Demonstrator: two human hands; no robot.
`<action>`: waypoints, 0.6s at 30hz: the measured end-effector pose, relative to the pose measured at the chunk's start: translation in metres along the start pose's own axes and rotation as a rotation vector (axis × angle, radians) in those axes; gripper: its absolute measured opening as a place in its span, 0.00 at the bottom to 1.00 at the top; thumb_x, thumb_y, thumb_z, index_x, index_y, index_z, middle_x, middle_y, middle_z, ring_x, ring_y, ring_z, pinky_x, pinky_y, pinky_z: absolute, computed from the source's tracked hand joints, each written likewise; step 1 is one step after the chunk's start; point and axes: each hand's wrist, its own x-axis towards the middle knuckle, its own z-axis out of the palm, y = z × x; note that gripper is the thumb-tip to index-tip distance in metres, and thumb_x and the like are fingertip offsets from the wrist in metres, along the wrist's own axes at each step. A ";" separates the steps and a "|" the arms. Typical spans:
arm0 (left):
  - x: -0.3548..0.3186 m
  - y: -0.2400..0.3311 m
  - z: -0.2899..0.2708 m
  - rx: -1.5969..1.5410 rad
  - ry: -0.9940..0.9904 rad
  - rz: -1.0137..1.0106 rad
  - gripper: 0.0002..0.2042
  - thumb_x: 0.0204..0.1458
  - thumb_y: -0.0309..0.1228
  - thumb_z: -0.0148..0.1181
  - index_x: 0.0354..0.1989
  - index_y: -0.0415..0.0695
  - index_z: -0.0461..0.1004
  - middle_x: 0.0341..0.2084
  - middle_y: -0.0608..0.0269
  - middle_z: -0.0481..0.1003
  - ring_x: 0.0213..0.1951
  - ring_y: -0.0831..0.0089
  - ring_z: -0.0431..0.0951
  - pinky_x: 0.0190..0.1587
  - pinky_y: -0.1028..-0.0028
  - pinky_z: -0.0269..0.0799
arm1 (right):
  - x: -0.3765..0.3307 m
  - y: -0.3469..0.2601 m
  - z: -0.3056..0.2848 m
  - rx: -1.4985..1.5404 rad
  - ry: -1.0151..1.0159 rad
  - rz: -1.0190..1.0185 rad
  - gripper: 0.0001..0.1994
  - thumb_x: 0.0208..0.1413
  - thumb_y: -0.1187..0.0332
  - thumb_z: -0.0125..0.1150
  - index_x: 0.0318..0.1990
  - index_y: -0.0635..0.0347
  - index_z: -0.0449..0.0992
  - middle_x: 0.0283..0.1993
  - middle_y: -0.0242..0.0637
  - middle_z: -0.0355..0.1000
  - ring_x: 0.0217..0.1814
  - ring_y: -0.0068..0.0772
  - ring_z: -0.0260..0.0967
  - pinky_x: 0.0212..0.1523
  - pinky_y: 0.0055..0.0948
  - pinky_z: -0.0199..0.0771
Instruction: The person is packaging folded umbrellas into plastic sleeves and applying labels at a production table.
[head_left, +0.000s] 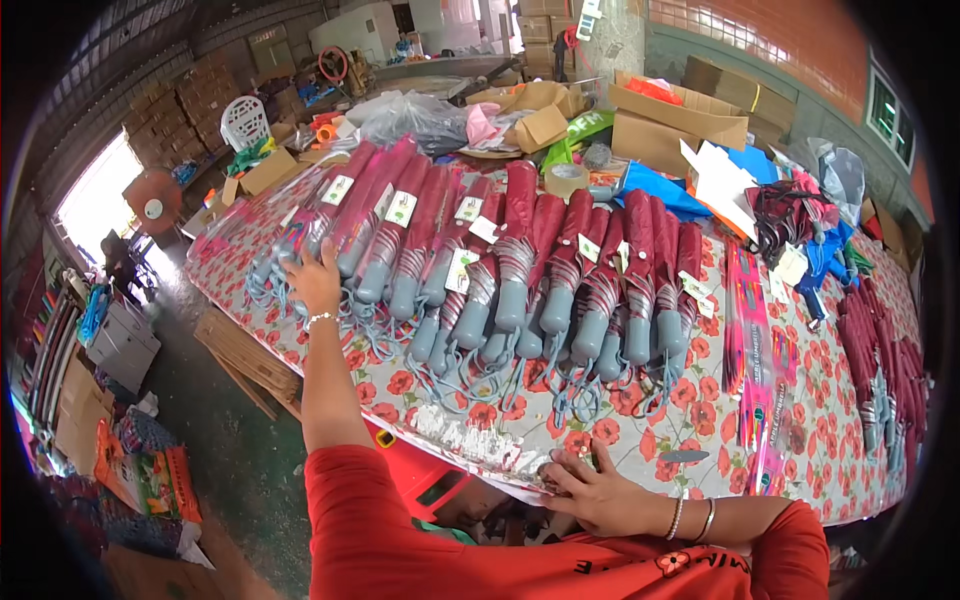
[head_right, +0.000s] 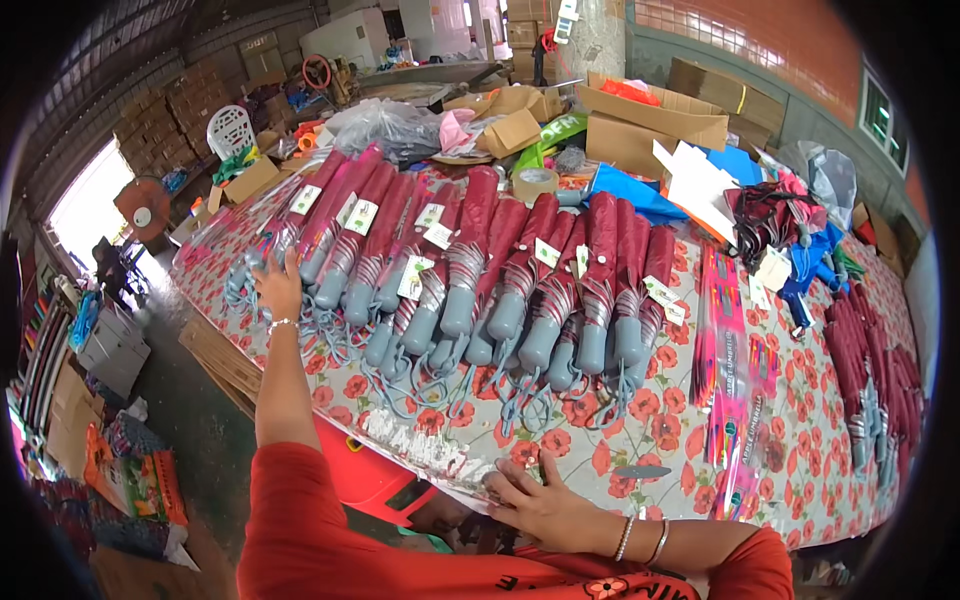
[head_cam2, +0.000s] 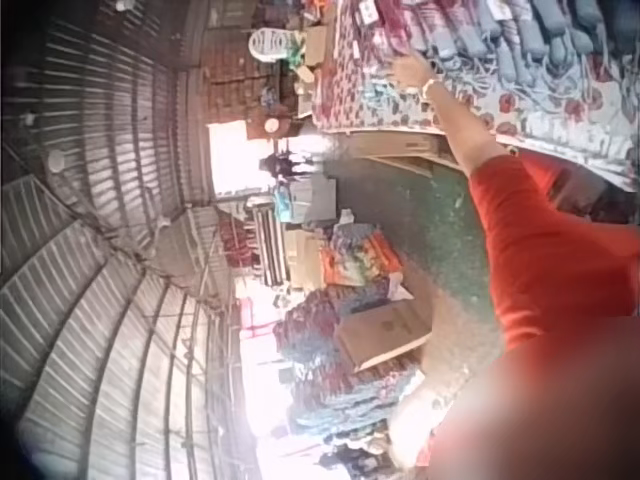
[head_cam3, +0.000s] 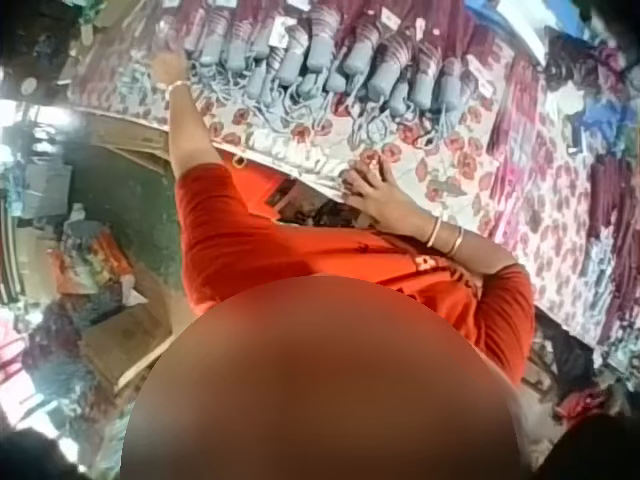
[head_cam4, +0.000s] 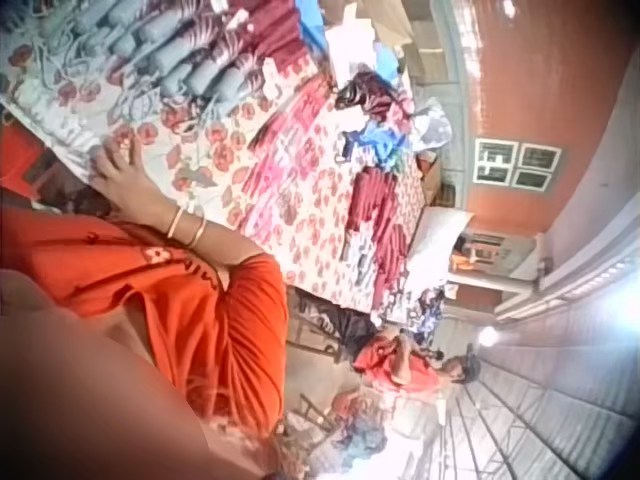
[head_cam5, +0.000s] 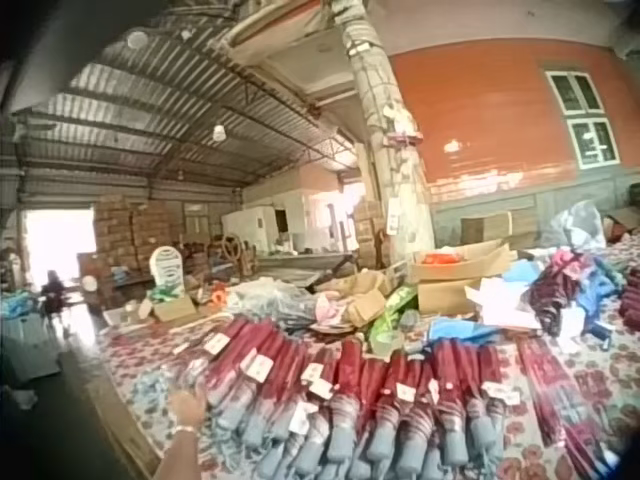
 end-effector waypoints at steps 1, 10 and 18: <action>-0.007 -0.002 0.005 0.015 -0.010 -0.004 0.37 0.53 0.65 0.39 0.62 0.47 0.62 0.63 0.30 0.49 0.57 0.34 0.58 0.54 0.28 0.48 | -0.008 0.003 -0.003 -0.007 -0.005 -0.014 0.29 0.42 0.61 0.63 0.56 0.50 0.65 0.65 0.45 0.51 0.69 0.51 0.45 0.61 0.69 0.46; -0.040 0.055 -0.058 -0.494 0.277 0.492 0.17 0.51 0.31 0.58 0.50 0.45 0.73 0.42 0.46 0.75 0.41 0.55 0.75 0.45 0.62 0.71 | 0.003 -0.008 0.006 0.045 0.132 0.011 0.23 0.40 0.66 0.62 0.48 0.52 0.69 0.62 0.46 0.53 0.66 0.50 0.49 0.61 0.68 0.47; -0.237 0.208 -0.086 -0.603 -0.222 0.867 0.12 0.43 0.32 0.64 0.35 0.41 0.77 0.27 0.60 0.77 0.26 0.67 0.74 0.34 0.70 0.71 | 0.002 -0.003 0.018 0.021 0.213 0.007 0.20 0.41 0.68 0.61 0.47 0.51 0.70 0.63 0.44 0.52 0.68 0.49 0.46 0.62 0.66 0.44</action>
